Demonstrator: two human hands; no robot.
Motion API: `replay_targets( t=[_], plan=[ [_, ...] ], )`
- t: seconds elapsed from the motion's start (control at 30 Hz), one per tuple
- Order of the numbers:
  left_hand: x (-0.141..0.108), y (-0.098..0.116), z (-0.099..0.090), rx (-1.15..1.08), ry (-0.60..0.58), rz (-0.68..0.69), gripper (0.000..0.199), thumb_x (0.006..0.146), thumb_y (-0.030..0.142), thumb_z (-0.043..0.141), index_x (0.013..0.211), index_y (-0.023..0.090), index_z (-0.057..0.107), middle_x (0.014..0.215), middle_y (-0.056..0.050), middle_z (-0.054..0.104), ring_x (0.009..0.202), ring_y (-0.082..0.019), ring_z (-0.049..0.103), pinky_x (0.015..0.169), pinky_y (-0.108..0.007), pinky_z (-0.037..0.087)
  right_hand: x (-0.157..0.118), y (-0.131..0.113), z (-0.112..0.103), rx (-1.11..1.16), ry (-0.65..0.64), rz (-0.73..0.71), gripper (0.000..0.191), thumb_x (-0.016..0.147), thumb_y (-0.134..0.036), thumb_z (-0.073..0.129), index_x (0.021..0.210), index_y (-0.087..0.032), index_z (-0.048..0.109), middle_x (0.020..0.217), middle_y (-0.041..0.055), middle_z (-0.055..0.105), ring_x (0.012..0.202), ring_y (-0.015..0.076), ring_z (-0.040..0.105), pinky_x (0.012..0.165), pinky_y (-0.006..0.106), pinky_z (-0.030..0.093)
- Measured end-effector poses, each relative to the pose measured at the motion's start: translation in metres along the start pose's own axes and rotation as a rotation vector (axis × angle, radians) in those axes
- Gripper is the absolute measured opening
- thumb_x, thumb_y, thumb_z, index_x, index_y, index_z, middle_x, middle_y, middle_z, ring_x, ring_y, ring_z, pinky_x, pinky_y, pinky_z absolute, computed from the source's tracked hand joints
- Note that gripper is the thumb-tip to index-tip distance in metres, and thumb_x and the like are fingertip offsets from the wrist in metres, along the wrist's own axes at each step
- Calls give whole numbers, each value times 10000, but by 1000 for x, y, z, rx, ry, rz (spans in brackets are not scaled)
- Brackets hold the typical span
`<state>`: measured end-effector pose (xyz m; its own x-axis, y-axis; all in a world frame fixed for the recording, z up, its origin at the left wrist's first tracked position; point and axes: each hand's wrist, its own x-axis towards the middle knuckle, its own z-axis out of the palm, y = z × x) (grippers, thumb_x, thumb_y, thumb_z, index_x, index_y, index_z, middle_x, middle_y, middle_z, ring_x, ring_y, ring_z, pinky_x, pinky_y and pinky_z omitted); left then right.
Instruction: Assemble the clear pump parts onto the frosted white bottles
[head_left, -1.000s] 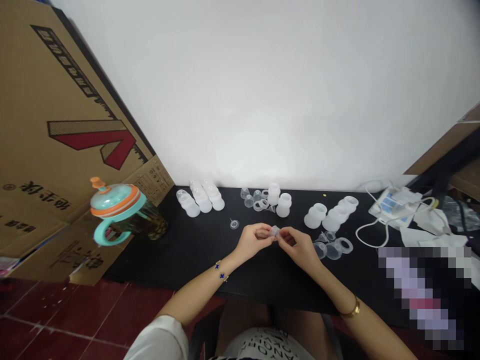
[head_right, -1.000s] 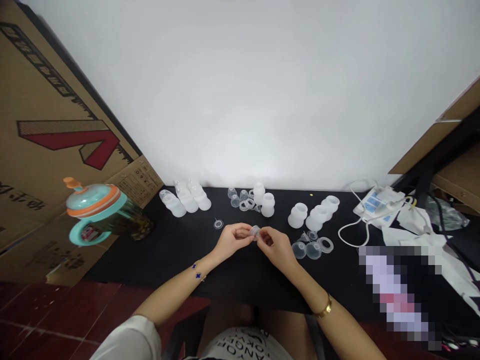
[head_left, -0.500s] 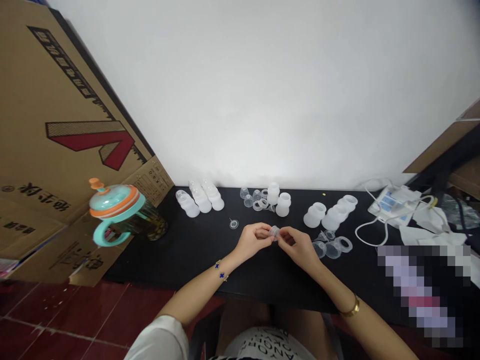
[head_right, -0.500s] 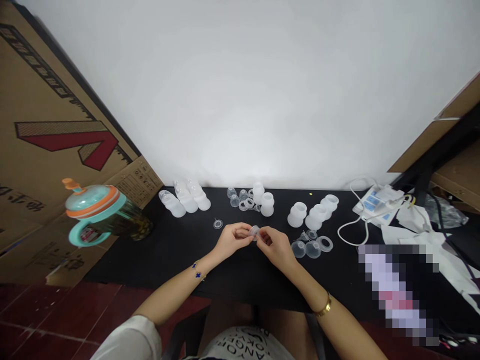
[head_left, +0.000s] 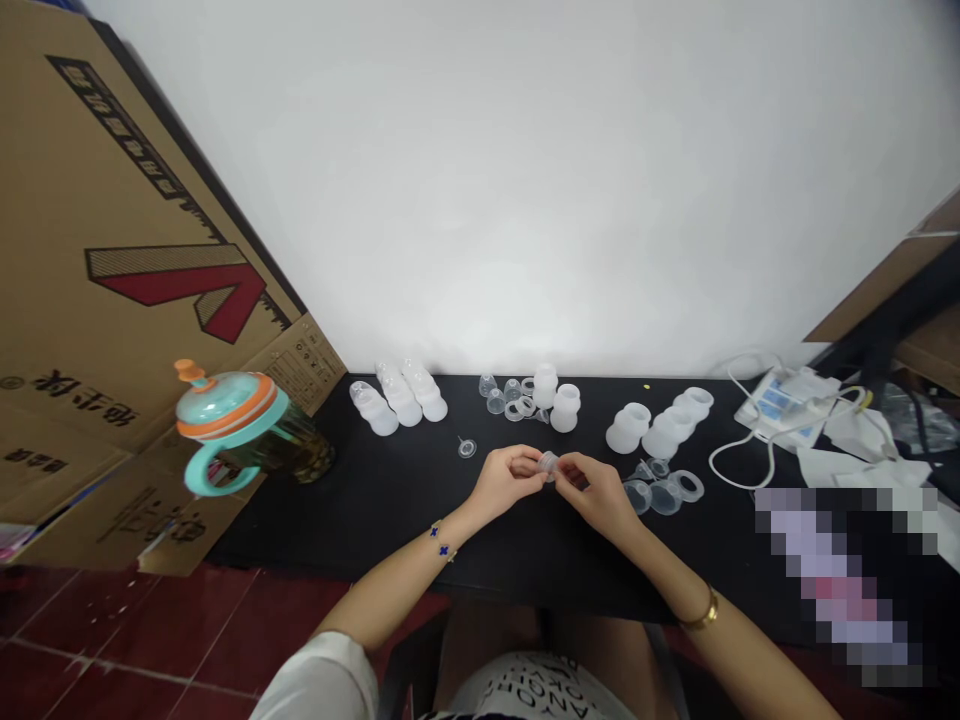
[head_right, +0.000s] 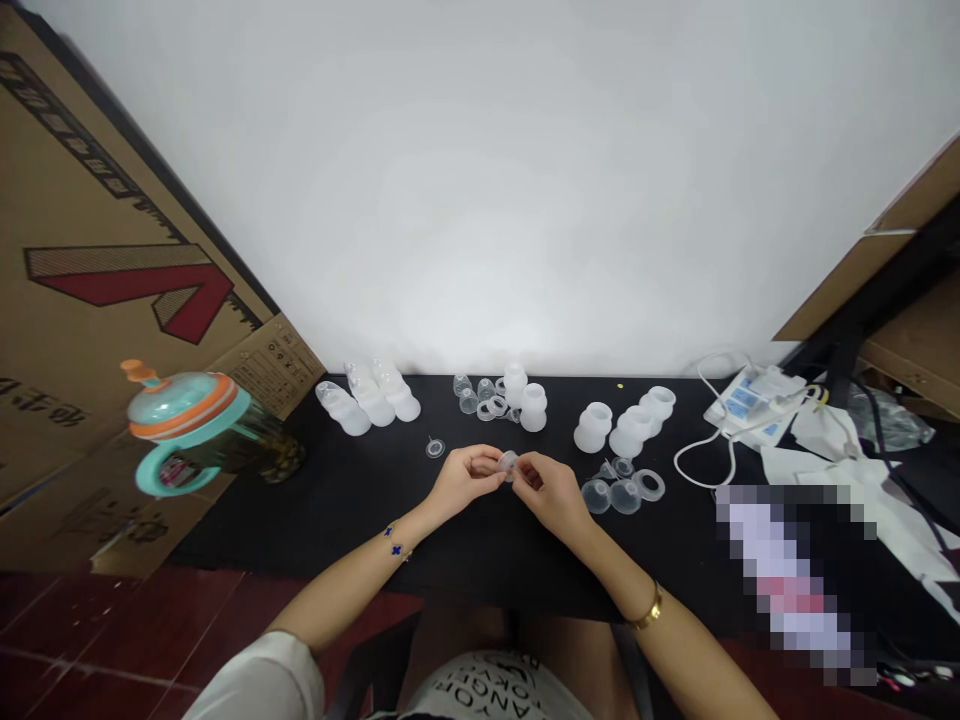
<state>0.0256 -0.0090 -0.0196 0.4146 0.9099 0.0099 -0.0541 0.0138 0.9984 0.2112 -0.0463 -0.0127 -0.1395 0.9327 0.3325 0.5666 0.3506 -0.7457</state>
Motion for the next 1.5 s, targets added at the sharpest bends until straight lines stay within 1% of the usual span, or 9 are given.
replay_targets(
  t=[0.23, 0.53, 0.73, 0.9, 1.0, 1.1, 1.2, 1.33, 1.5],
  plan=[
    [1, 0, 0, 29, 18, -4, 308, 662, 263, 830, 906, 128, 701, 789, -73, 775, 721, -205, 737, 682, -273, 564, 0, -1, 0, -10, -27, 30, 109, 874, -284, 559, 818, -227, 633, 706, 12, 673, 626, 170, 631, 551, 250, 477],
    [1, 1, 0, 19, 5, -6, 314, 663, 272, 839, 903, 122, 701, 783, -75, 769, 708, -195, 728, 663, -259, 553, 0, -2, -1, -10, -38, 27, 111, 867, -284, 548, 806, -229, 623, 701, 10, 667, 627, 170, 631, 559, 249, 479],
    [1, 0, -1, 29, -7, 12, 304, 707, 292, 817, 935, 125, 703, 812, -86, 772, 741, -207, 735, 686, -270, 562, 1, -3, -1, 22, -17, 34, 94, 859, -263, 566, 820, -224, 641, 707, 10, 681, 628, 170, 641, 580, 258, 502],
    [0, 7, -6, 178, 80, 151, 288, 779, 346, 772, 993, 157, 730, 960, -93, 757, 889, -226, 717, 727, -284, 575, 2, 2, -1, 189, 8, 130, 236, 884, -369, 602, 1045, -211, 673, 911, 58, 748, 699, 188, 690, 579, 275, 552],
    [-1, 10, -8, 309, 134, 265, 211, 826, 351, 728, 971, 201, 760, 1010, -86, 735, 918, -224, 690, 748, -307, 583, 5, 4, -1, 365, -9, 214, 322, 899, -438, 586, 1101, -200, 666, 983, 82, 738, 717, 191, 693, 538, 271, 563],
    [-3, 11, -7, 518, 151, 414, 142, 882, 303, 673, 963, 259, 781, 971, -69, 739, 961, -230, 656, 860, -362, 553, 7, 5, -2, 506, -22, 302, 399, 906, -507, 564, 1106, -179, 674, 994, 99, 727, 734, 201, 704, 496, 257, 553],
    [-4, 9, -7, 691, 124, 533, 194, 923, 244, 612, 996, 304, 780, 974, -54, 742, 1001, -235, 630, 929, -396, 514, 8, 7, -2, 526, -44, 345, 425, 877, -521, 602, 1127, -185, 670, 1040, 100, 718, 737, 206, 713, 473, 247, 540],
    [-4, 5, -10, 805, 75, 619, 295, 941, 177, 551, 1087, 331, 756, 1042, -59, 718, 1071, -237, 597, 899, -381, 528, 8, 10, -2, 467, -83, 317, 393, 852, -473, 649, 1134, -201, 662, 1024, 78, 715, 741, 191, 692, 480, 235, 527],
    [-6, 7, -9, 791, 78, 661, 319, 937, 142, 525, 1068, 323, 752, 1235, -67, 627, 1149, -227, 579, 827, -319, 566, 8, 11, -1, 541, -65, 326, 338, 817, -435, 687, 1042, -187, 645, 1007, 80, 700, 650, 157, 657, 459, 232, 497]
  ],
)
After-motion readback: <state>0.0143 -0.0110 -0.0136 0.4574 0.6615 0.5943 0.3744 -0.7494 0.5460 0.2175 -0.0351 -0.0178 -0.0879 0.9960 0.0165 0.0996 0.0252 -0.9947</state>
